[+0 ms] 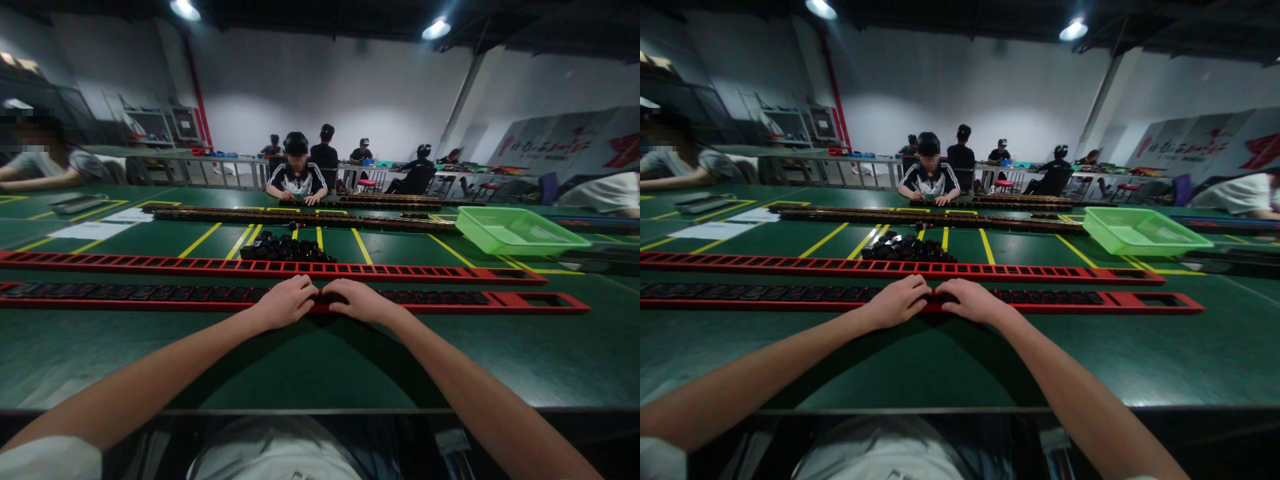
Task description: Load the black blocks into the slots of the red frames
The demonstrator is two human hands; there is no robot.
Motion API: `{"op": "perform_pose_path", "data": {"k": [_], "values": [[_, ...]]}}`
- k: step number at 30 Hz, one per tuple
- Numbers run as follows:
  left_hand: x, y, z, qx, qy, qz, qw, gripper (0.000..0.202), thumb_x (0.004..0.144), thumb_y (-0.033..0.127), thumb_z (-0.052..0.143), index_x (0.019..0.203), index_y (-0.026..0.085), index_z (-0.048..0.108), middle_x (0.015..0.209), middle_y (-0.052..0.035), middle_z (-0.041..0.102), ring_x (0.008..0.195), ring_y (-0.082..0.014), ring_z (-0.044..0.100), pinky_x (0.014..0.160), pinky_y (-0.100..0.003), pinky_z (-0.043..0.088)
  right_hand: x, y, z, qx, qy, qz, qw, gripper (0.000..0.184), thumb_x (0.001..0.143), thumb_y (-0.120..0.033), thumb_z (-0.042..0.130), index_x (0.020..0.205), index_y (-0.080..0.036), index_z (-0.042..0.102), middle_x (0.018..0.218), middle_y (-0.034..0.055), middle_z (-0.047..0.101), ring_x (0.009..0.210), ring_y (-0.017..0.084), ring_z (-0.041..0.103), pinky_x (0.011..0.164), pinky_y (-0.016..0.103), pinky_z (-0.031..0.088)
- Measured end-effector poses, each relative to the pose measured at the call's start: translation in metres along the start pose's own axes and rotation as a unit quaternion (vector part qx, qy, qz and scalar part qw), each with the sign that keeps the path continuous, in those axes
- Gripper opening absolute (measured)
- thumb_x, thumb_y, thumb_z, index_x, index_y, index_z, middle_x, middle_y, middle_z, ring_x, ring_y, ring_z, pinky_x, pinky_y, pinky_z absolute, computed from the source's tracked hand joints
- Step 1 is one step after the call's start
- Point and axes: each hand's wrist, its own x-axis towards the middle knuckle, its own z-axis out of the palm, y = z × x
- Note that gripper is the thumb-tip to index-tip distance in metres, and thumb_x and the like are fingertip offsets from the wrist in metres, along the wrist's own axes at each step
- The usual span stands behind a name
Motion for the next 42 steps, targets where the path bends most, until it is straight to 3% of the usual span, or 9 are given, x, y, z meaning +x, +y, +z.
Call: {"op": "perform_pose_path", "data": {"k": [4,23,28,35,42], "values": [[0.0002,0.001,-0.0012,0.006,-0.001,0.0,1.0,0.016,0.095,0.023,0.05,0.108,0.018,0.058,0.105,-0.0071,0.055,0.098,-0.0207,0.054,0.087,-0.034,0.049,-0.0001,-0.001,0.0004,0.002,0.005,0.016,1.0,0.042,0.089,-0.024,0.064,0.13,-0.022,0.055,0.127,0.0089,0.063,0.114,0.024,0.058,0.099,0.04,0.046],[-0.0001,0.0011,-0.0007,-0.002,0.001,-0.001,1.0,0.019,0.095,0.024,0.049,0.111,0.018,0.058,0.106,-0.0072,0.056,0.1,-0.0208,0.055,0.089,-0.035,0.049,0.0018,-0.0019,-0.0008,-0.003,-0.002,0.019,1.0,0.03,0.093,-0.024,0.056,0.122,-0.021,0.061,0.12,0.009,0.065,0.111,0.024,0.06,0.098,0.039,0.046],[-0.0004,0.0002,-0.0006,-0.004,0.003,0.0,1.0,0.018,0.095,0.023,0.05,0.111,0.019,0.057,0.106,-0.0069,0.056,0.099,-0.0208,0.055,0.088,-0.035,0.049,0.0051,-0.0007,0.0013,-0.001,0.005,0.046,0.999,0.025,0.097,-0.02,0.044,0.113,-0.019,0.063,0.112,0.0087,0.068,0.102,0.022,0.062,0.092,0.036,0.048],[-0.0006,0.0004,0.0009,0.005,0.004,0.003,1.0,0.018,0.095,0.023,0.051,0.111,0.018,0.057,0.106,-0.0065,0.055,0.099,-0.0208,0.055,0.087,-0.034,0.049,0.0046,-0.001,0.0021,-0.016,0.013,0.056,0.998,0.015,0.097,-0.021,0.045,0.096,-0.018,0.061,0.093,0.0058,0.066,0.08,0.019,0.059,0.072,0.029,0.044],[-0.0002,0.001,-0.0008,0.006,0.003,0.0,1.0,0.019,0.095,0.023,0.051,0.112,0.018,0.057,0.106,-0.0065,0.056,0.099,-0.0209,0.055,0.087,-0.034,0.049,0.0048,0.0001,0.0021,-0.026,0.011,0.053,0.998,0.013,0.095,-0.021,0.047,0.093,-0.018,0.059,0.087,0.0051,0.064,0.076,0.018,0.056,0.07,0.029,0.042]]}}
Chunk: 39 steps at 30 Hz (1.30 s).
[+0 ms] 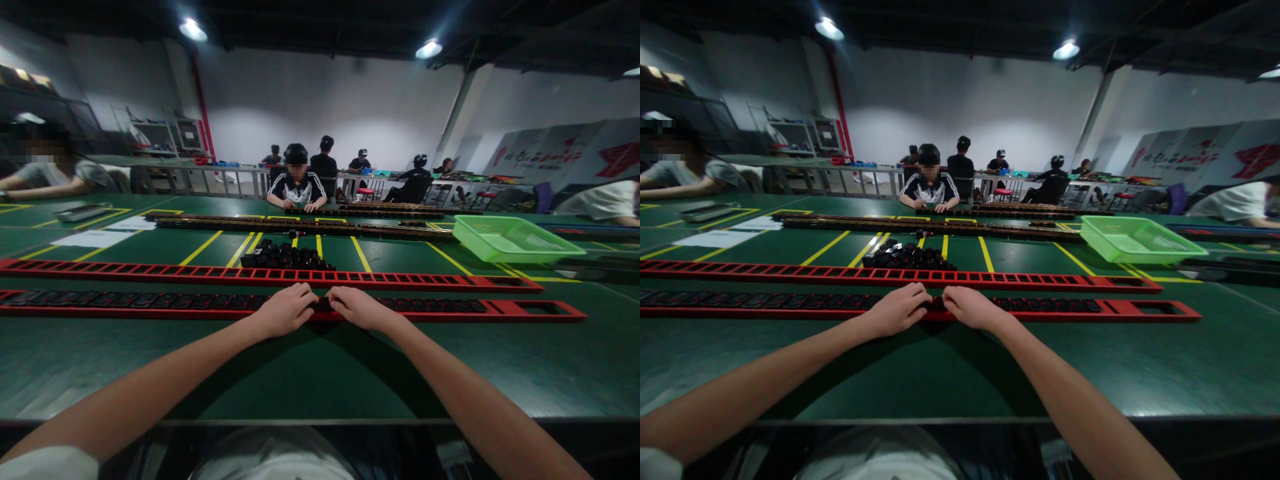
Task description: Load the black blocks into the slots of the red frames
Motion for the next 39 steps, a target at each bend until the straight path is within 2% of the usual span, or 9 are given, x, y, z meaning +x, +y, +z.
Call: {"op": "perform_pose_path", "data": {"k": [7,13,20,24,28,32,36,39], "values": [[0.0,0.0,0.0,0.001,-0.008,-0.001,1.0,0.017,0.095,0.023,0.05,0.111,0.019,0.057,0.106,-0.0063,0.056,0.099,-0.0202,0.055,0.087,-0.033,0.048,-0.001,0.0,-0.001,0.033,0.001,-0.035,0.999,0.018,0.094,-0.018,0.048,0.106,-0.018,0.062,0.105,0.0075,0.067,0.095,0.021,0.061,0.087,0.033,0.046],[0.0,-0.001,0.002,0.004,-0.008,-0.001,1.0,0.017,0.095,0.023,0.051,0.11,0.018,0.057,0.106,-0.0063,0.055,0.099,-0.0205,0.054,0.087,-0.033,0.048,-0.002,0.0,-0.002,0.041,-0.003,-0.036,0.998,0.026,0.094,-0.017,0.049,0.117,-0.019,0.061,0.114,0.0081,0.067,0.102,0.022,0.061,0.092,0.035,0.046],[0.0,0.0,0.0,0.008,-0.004,0.01,1.0,0.02,0.097,0.024,0.048,0.113,0.02,0.058,0.106,-0.0066,0.055,0.097,-0.0198,0.055,0.086,-0.033,0.049,-0.003,-0.002,-0.003,0.045,-0.003,-0.034,0.998,0.027,0.095,-0.019,0.048,0.118,-0.02,0.062,0.117,0.0078,0.067,0.106,0.023,0.061,0.096,0.037,0.046],[-0.001,-0.001,0.001,-0.007,-0.001,0.024,1.0,0.021,0.098,0.023,0.045,0.112,0.02,0.06,0.115,-0.007,0.057,0.105,-0.0199,0.056,0.092,-0.033,0.048,-0.003,-0.003,-0.004,0.039,-0.004,-0.028,0.999,0.027,0.095,-0.019,0.048,0.117,-0.02,0.063,0.116,0.0078,0.068,0.105,0.022,0.062,0.095,0.036,0.046],[-0.002,-0.002,0.004,-0.016,-0.018,0.037,0.999,0.03,0.098,0.024,0.046,0.126,0.019,0.054,0.133,-0.0082,0.056,0.119,-0.0221,0.054,0.102,-0.037,0.045,-0.002,-0.002,-0.002,0.031,-0.001,-0.017,0.999,0.026,0.094,-0.019,0.049,0.117,-0.018,0.062,0.115,0.0093,0.068,0.104,0.023,0.062,0.095,0.037,0.047],[-0.002,-0.003,0.004,-0.009,-0.043,0.043,0.998,0.039,0.097,0.028,0.049,0.134,0.018,0.047,0.141,-0.0093,0.053,0.125,-0.024,0.053,0.104,-0.04,0.044,-0.002,-0.002,-0.002,0.04,-0.002,-0.008,0.999,0.028,0.094,-0.021,0.051,0.12,-0.018,0.06,0.119,0.01,0.066,0.106,0.023,0.062,0.095,0.036,0.047],[-0.002,-0.002,0.003,0.007,-0.052,0.052,0.997,0.04,0.097,0.028,0.049,0.136,0.02,0.047,0.142,-0.0087,0.053,0.125,-0.0241,0.054,0.103,-0.04,0.045,-0.005,0.001,-0.01,0.036,-0.029,0.021,0.999,0.032,0.093,-0.029,0.054,0.124,-0.019,0.058,0.121,0.0105,0.065,0.106,0.024,0.062,0.094,0.037,0.047],[-0.002,-0.002,0.003,0.032,-0.054,0.064,0.996,0.045,0.096,0.028,0.05,0.141,0.021,0.045,0.146,-0.0089,0.049,0.127,-0.0255,0.052,0.104,-0.041,0.043,-0.008,0.008,-0.019,0.007,-0.061,0.035,0.997,0.044,0.085,-0.036,0.066,0.124,-0.018,0.06,0.12,0.0118,0.065,0.106,0.027,0.062,0.093,0.039,0.047]]}}
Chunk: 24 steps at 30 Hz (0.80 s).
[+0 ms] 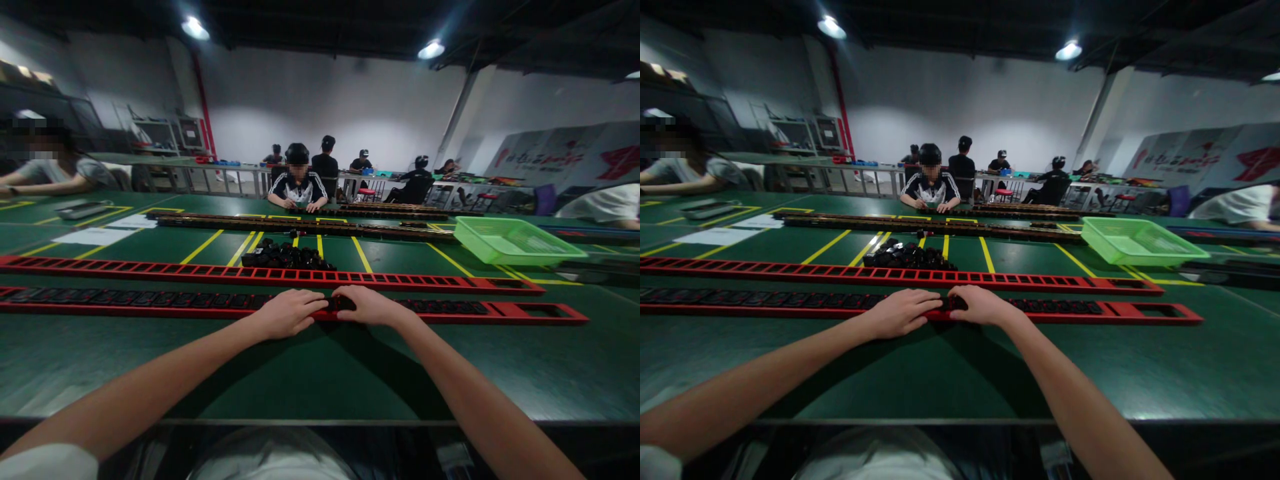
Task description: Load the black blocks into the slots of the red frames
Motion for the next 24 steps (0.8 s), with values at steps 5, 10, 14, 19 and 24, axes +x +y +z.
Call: {"op": "perform_pose_path", "data": {"k": [5,10,14,19,24], "values": [[0.001,0.001,-0.001,0.017,-0.002,0.003,1.0,0.047,0.095,0.027,0.051,0.142,0.022,0.045,0.145,-0.009,0.049,0.126,-0.025,0.052,0.102,-0.04,0.044,-0.003,0.007,-0.007,-0.059,-0.022,-0.003,0.998,0.042,0.08,-0.037,0.072,0.115,-0.014,0.066,0.107,0.0121,0.066,0.097,0.027,0.062,0.086,0.037,0.049],[0.002,0.003,0.002,0.039,0.001,0.009,0.999,0.049,0.095,0.027,0.051,0.143,0.019,0.044,0.146,-0.0112,0.049,0.126,-0.026,0.053,0.101,-0.04,0.044,-0.003,0.003,0.001,-0.103,0.01,-0.034,0.994,0.046,0.085,-0.041,0.068,0.122,-0.014,0.064,0.11,0.0136,0.063,0.1,0.028,0.06,0.084,0.036,0.049],[0.001,0.002,0.005,0.046,0.007,-0.002,0.999,0.048,0.096,0.029,0.05,0.141,0.017,0.044,0.144,-0.0127,0.051,0.125,-0.0268,0.053,0.101,-0.041,0.044,0.003,-0.004,0.015,-0.114,0.044,-0.039,0.992,0.048,0.087,-0.038,0.066,0.128,-0.015,0.061,0.115,0.0144,0.062,0.104,0.027,0.059,0.087,0.036,0.049],[0.001,0.001,0.003,0.024,0.003,-0.027,0.999,0.044,0.094,0.025,0.05,0.136,0.015,0.045,0.138,-0.0131,0.055,0.121,-0.0253,0.056,0.098,-0.038,0.046,0.012,-0.015,0.029,-0.1,0.082,-0.042,0.991,0.047,0.086,-0.034,0.067,0.128,-0.014,0.059,0.114,0.0135,0.064,0.105,0.026,0.058,0.09,0.037,0.048],[0.003,0.002,0.002,0.028,-0.006,-0.038,0.999,0.039,0.093,0.026,0.053,0.13,0.016,0.048,0.131,-0.0122,0.058,0.114,-0.0255,0.058,0.094,-0.038,0.047,0.012,-0.013,0.025,-0.061,0.078,-0.048,0.994,0.045,0.084,-0.035,0.07,0.125,-0.017,0.06,0.116,0.0115,0.066,0.107,0.027,0.059,0.091,0.037,0.046]]}}
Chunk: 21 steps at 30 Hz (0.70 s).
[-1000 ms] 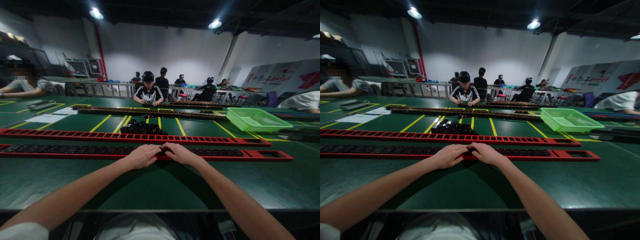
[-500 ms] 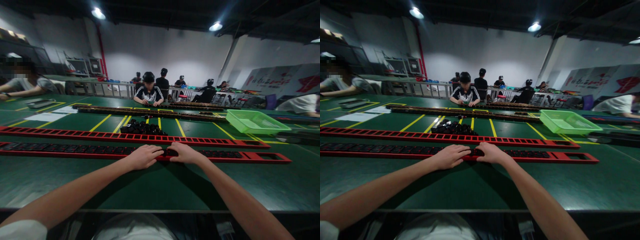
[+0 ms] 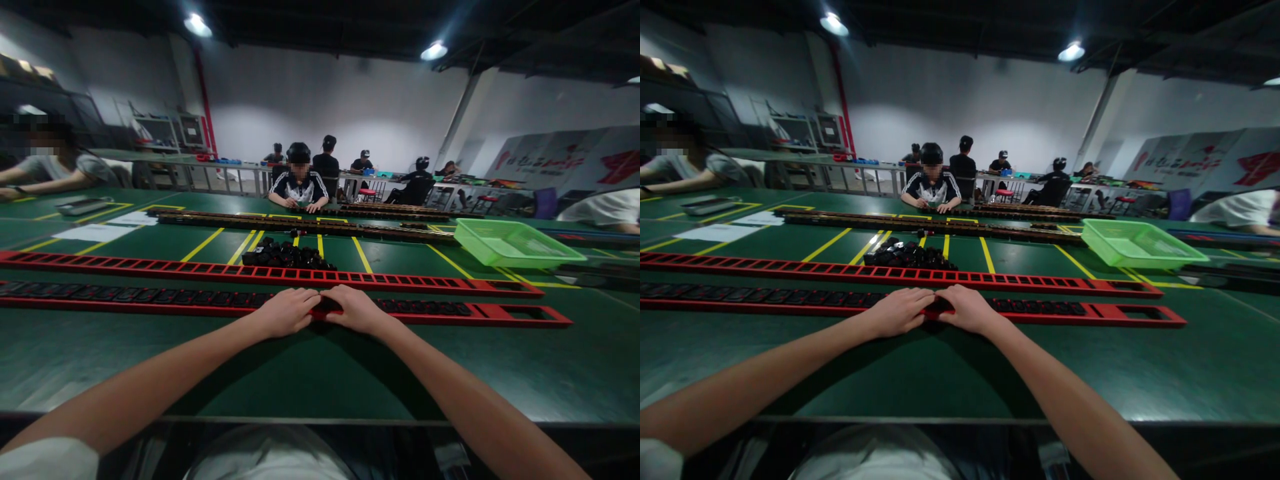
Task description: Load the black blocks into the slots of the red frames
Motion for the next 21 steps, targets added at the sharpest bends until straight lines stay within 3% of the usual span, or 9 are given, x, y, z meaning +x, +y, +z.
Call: {"op": "perform_pose_path", "data": {"k": [10,21], "values": [[-0.001,-0.001,-0.001,0.011,-0.008,0.013,1.0,0.044,0.095,0.029,0.051,0.137,0.021,0.044,0.135,-0.0101,0.053,0.115,-0.0256,0.057,0.093,-0.038,0.047,-0.006,0.008,-0.02,0.082,-0.047,0.022,0.995,0.028,0.082,-0.027,0.072,0.106,-0.019,0.061,0.103,0.0051,0.067,0.09,0.021,0.062,0.078,0.03,0.047],[-0.002,0.0,-0.003,0.002,-0.013,0.001,1.0,0.048,0.095,0.032,0.05,0.141,0.022,0.039,0.136,-0.0108,0.053,0.116,-0.0254,0.056,0.094,-0.037,0.046,-0.009,0.008,-0.024,0.099,-0.069,0.032,0.992,0.039,0.077,-0.021,0.073,0.113,-0.022,0.057,0.109,0.0049,0.066,0.093,0.021,0.062,0.079,0.031,0.047]]}}
